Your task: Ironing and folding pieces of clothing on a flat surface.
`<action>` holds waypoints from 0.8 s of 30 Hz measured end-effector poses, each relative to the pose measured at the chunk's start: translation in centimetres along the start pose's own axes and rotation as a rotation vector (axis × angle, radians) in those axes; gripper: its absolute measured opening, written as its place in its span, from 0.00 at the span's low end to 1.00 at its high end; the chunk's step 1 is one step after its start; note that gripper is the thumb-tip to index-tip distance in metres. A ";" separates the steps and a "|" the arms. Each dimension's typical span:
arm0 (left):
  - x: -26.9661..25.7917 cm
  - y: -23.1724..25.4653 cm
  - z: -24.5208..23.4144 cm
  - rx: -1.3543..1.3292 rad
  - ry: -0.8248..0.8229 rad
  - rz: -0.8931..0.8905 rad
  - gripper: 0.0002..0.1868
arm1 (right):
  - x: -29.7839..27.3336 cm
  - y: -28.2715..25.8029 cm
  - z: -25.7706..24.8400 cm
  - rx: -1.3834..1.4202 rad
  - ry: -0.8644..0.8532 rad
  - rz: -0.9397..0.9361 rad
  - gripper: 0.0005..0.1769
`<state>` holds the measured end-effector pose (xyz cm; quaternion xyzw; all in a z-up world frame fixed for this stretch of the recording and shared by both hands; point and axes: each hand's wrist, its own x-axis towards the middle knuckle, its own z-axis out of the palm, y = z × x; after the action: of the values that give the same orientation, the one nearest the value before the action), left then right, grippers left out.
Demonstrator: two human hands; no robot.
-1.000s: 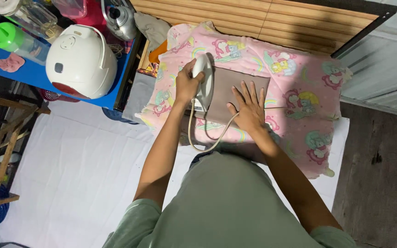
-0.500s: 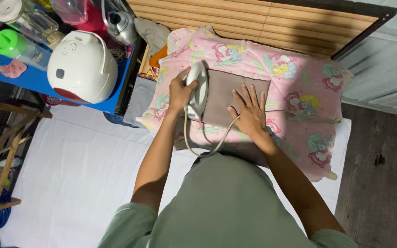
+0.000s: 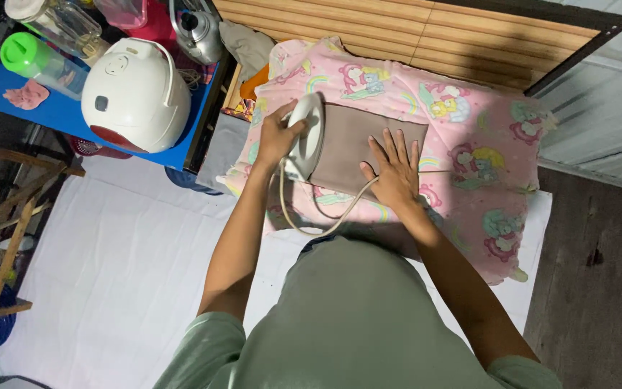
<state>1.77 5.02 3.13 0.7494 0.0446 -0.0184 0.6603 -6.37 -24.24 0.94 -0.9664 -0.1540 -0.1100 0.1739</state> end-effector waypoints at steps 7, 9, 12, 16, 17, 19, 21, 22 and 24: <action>-7.0 2.5 -2.0 0.056 -0.004 -0.050 0.33 | -0.1 0.2 0.3 0.003 0.022 -0.012 0.36; -8.2 2.4 -2.4 -0.041 0.007 -0.079 0.33 | 0.0 0.2 0.3 0.000 0.021 -0.015 0.36; -8.9 1.9 -2.5 0.005 0.033 -0.059 0.33 | -0.1 0.3 0.5 0.000 0.017 -0.022 0.36; -10.1 5.5 -0.7 0.107 0.054 -0.103 0.34 | 0.0 0.4 0.5 0.003 0.007 -0.013 0.37; -10.1 5.9 -0.1 0.039 0.035 -0.060 0.34 | 0.0 0.3 0.4 0.000 -0.007 -0.007 0.37; -9.7 6.0 1.2 -0.031 0.018 -0.018 0.34 | 0.0 0.2 0.3 -0.003 -0.022 -0.004 0.37; -8.9 5.4 2.9 0.070 0.019 0.072 0.33 | 0.0 0.2 0.2 0.005 -0.040 0.002 0.37; -8.4 5.4 3.7 0.070 0.020 0.072 0.33 | 0.1 0.2 0.2 0.004 -0.040 0.002 0.37; -7.4 5.4 5.3 0.202 0.040 -0.020 0.35 | 0.1 0.3 0.2 0.035 -0.031 0.006 0.37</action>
<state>-4.90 -1.26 8.40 0.8120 0.0633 -0.0145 0.5800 -6.12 -24.37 0.68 -0.9652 -0.1557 -0.0917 0.1888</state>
